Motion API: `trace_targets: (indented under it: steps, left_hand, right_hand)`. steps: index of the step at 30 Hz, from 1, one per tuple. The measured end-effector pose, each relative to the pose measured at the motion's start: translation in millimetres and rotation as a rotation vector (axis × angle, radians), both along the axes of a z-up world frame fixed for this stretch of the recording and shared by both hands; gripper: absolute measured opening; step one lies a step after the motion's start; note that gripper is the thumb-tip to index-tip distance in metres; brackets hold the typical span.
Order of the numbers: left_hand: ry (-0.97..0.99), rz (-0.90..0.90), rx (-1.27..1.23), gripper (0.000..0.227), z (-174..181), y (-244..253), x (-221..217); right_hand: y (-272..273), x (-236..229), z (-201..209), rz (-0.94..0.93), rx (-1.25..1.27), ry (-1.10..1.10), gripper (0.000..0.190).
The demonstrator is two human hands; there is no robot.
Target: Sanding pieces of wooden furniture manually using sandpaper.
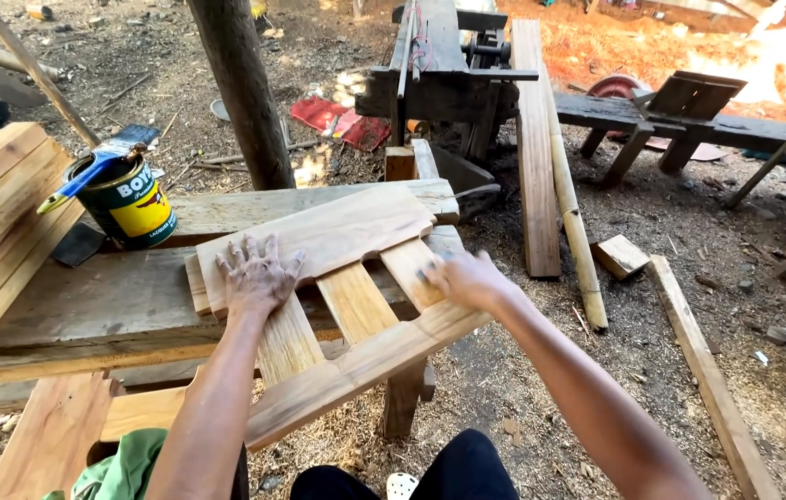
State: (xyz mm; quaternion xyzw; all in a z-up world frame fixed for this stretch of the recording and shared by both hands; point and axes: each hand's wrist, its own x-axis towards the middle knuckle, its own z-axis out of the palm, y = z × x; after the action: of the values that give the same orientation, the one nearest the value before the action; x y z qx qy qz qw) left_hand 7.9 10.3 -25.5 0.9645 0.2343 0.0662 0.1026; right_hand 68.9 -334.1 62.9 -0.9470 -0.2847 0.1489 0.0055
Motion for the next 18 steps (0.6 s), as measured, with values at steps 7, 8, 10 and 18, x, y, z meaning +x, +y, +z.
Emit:
trace_targets:
  steps: [7, 8, 10, 18]
  left_hand:
    - [-0.003, -0.001, 0.044, 0.089, -1.4, -0.3, 1.5]
    - [-0.006, -0.002, 0.055, 0.089, -2.9, -0.2, 2.0]
    - [-0.007, 0.000, 0.046, 0.089, -2.2, -0.8, 1.5]
    - [-0.001, -0.010, 0.033, 0.087, 4.6, -1.4, -1.0]
  right_hand:
    - [-33.8, 14.2, -46.6, 0.185, 0.200, -0.163, 0.045]
    - [-23.4, 14.7, -39.0, 0.118, 0.176, -0.104, 0.046]
    - [-7.0, 0.1, -6.0, -0.043, 0.106, -0.009, 0.045]
    - [-57.9, 16.7, -54.2, 0.100, -0.033, -0.090, 0.045]
